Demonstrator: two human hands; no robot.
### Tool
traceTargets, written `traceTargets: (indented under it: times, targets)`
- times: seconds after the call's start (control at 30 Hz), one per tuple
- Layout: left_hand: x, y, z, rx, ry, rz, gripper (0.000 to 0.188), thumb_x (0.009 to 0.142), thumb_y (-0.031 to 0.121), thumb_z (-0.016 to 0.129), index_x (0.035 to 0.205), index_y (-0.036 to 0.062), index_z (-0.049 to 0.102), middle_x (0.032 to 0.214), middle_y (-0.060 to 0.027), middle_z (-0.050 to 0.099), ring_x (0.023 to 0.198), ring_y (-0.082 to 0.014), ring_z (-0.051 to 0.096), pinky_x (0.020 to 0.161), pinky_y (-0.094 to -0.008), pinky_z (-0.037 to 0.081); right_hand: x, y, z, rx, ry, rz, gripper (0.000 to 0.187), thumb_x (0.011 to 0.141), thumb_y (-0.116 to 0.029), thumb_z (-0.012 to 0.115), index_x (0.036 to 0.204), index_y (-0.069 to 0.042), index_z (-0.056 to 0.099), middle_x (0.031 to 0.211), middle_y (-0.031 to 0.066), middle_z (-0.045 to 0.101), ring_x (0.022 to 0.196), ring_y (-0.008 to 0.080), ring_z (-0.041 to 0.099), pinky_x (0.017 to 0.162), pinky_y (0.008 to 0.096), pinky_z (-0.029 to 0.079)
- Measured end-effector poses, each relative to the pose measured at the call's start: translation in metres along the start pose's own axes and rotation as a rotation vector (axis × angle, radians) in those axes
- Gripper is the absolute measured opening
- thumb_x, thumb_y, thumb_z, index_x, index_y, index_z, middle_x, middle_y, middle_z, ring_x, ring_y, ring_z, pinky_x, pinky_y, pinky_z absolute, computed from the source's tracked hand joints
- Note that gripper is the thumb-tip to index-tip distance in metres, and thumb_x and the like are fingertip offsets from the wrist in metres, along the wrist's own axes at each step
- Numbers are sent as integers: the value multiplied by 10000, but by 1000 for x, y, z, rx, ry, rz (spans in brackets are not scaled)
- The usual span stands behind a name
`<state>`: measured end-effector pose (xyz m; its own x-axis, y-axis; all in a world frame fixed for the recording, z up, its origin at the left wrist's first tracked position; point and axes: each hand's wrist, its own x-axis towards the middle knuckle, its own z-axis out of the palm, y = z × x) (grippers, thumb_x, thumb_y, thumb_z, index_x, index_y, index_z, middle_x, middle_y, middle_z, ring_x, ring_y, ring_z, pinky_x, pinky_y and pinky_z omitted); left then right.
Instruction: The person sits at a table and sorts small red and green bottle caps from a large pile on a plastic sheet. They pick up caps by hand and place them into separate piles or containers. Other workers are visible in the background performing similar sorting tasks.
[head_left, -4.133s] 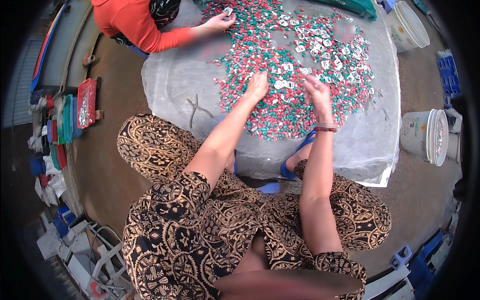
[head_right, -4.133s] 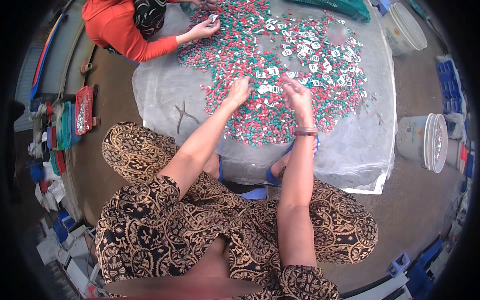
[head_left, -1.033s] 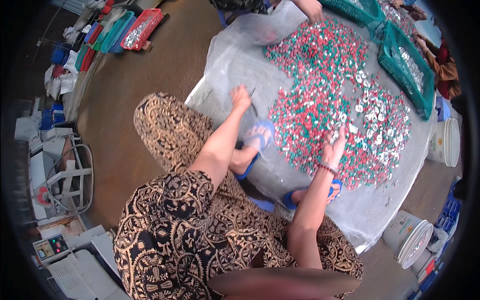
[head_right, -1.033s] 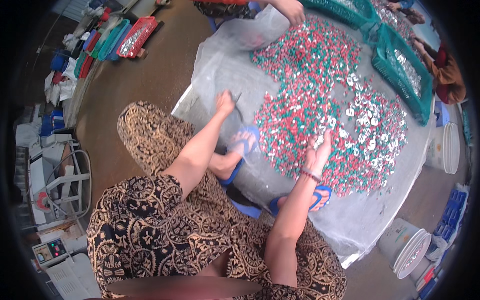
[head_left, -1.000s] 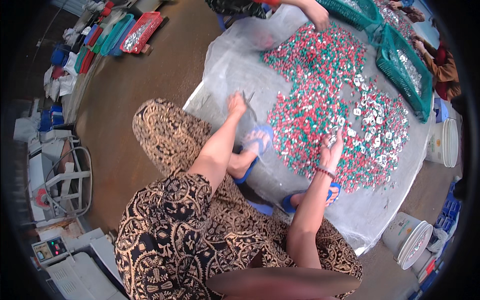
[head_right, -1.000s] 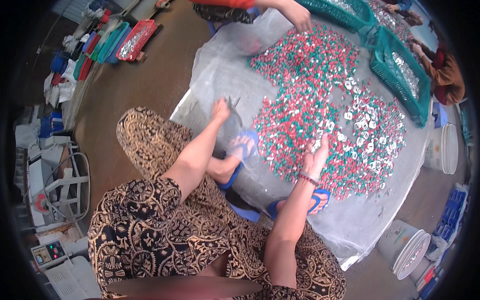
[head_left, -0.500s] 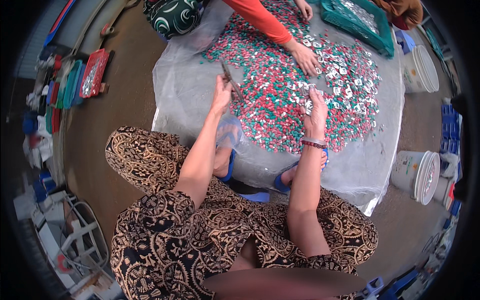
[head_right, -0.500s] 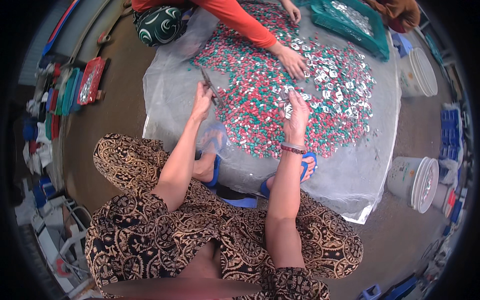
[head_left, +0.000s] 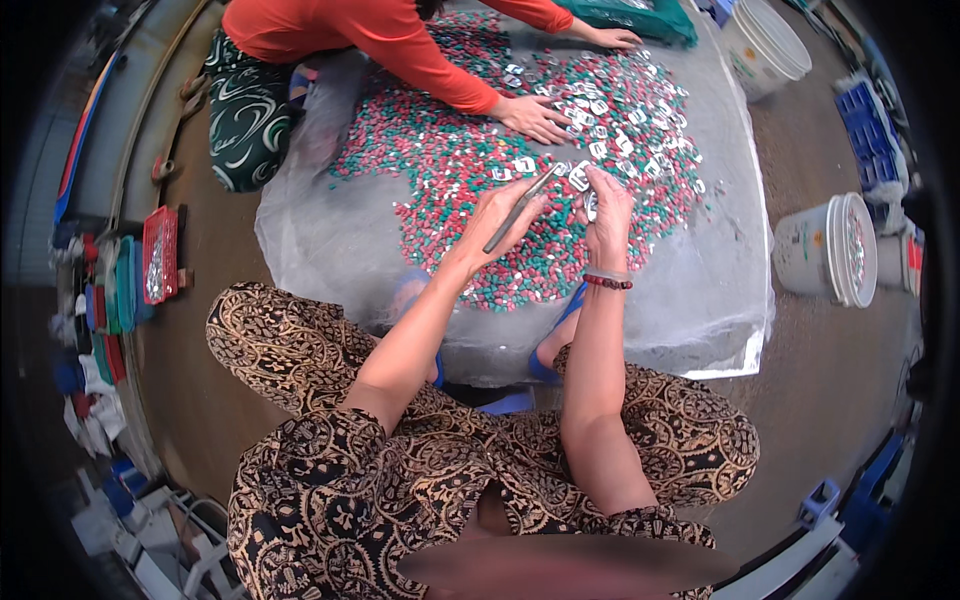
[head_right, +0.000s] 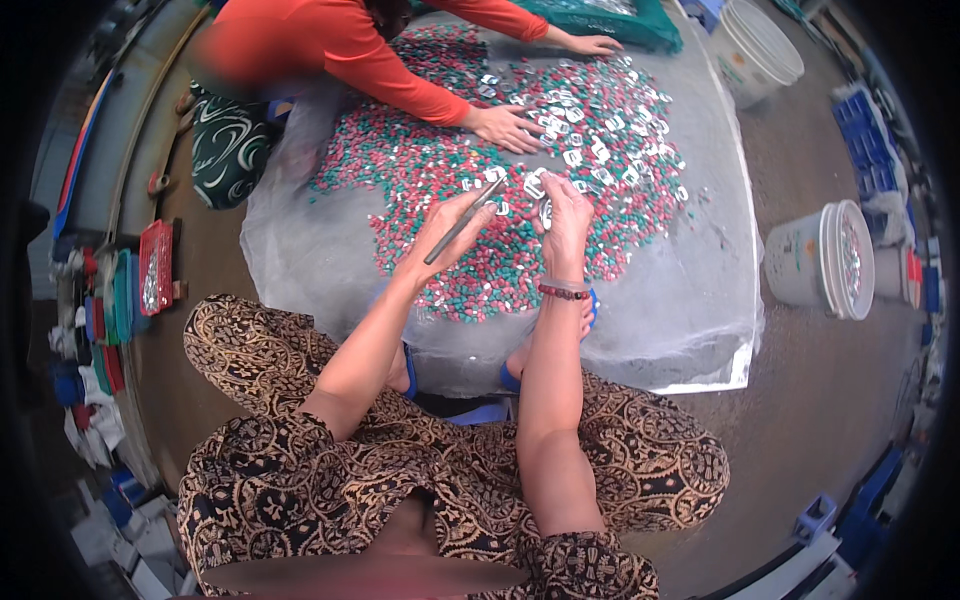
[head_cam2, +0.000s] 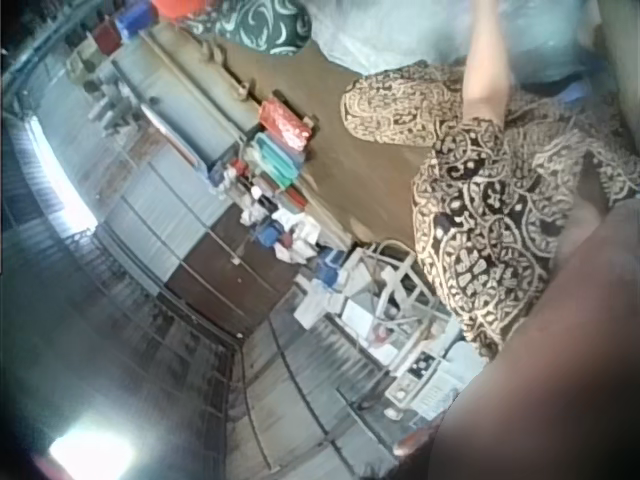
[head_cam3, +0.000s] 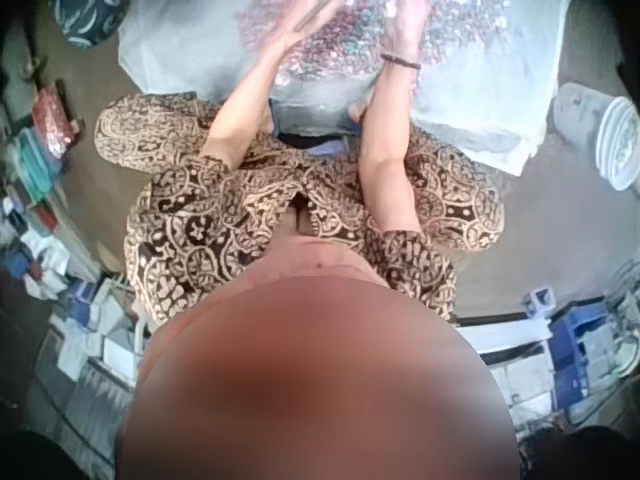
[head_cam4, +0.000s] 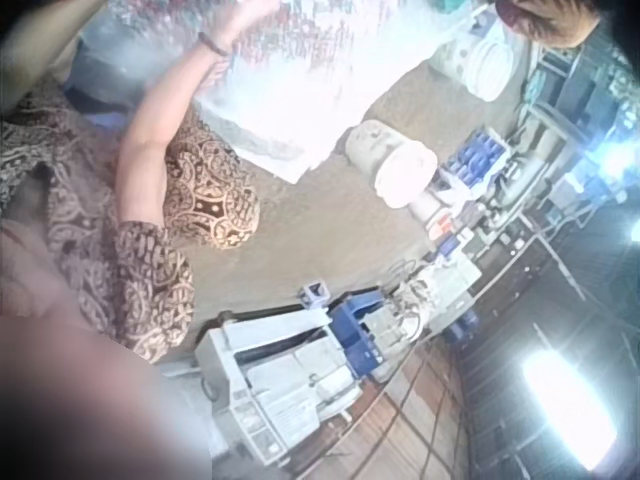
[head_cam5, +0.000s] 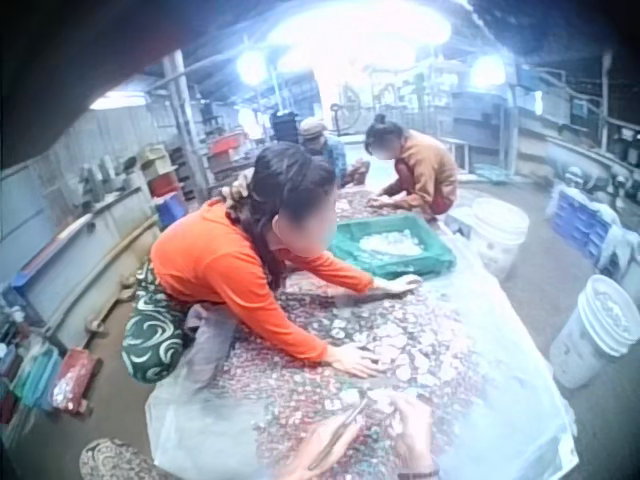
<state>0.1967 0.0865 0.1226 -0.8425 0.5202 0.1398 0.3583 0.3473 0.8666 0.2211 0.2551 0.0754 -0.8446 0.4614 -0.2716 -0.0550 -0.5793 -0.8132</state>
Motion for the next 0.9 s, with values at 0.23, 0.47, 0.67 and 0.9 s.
traceTargets:
  times: [0.23, 0.47, 0.67, 0.9]
  targets:
    - [-3, 14, 5, 167, -70, -57, 285, 902, 290, 529, 999, 31, 600, 795, -179, 632, 765, -351, 619, 655, -413, 454, -3, -16, 0, -292, 27, -63, 157, 828, -150, 654, 871, 0, 652, 620, 16, 584, 422, 65, 494, 318, 191, 301]
    - [-12, 3, -7, 358, -16, -26, 244, 907, 262, 503, 865, 36, 585, 692, -183, 597, 652, -374, 582, 580, -460, 434, -11, -4, 23, -437, 51, 8, 200, 784, -178, 701, 864, 3, 670, 609, -2, 584, 430, 47, 473, 345, 186, 295]
    - [-13, 1, -13, 347, 27, 3, 221, 897, 233, 512, 862, 30, 592, 661, -179, 595, 617, -372, 582, 558, -460, 438, -13, -1, 29, -384, 10, 11, 162, 788, -171, 700, 832, -17, 676, 599, -17, 576, 439, 33, 469, 351, 176, 278]
    - [-14, 3, -16, 391, 45, -15, 222, 891, 234, 509, 876, 37, 610, 664, -186, 600, 613, -368, 593, 543, -467, 437, -16, -2, 31, -400, 2, -12, 173, 790, -177, 696, 835, -11, 677, 586, -29, 563, 443, 33, 473, 354, 179, 285]
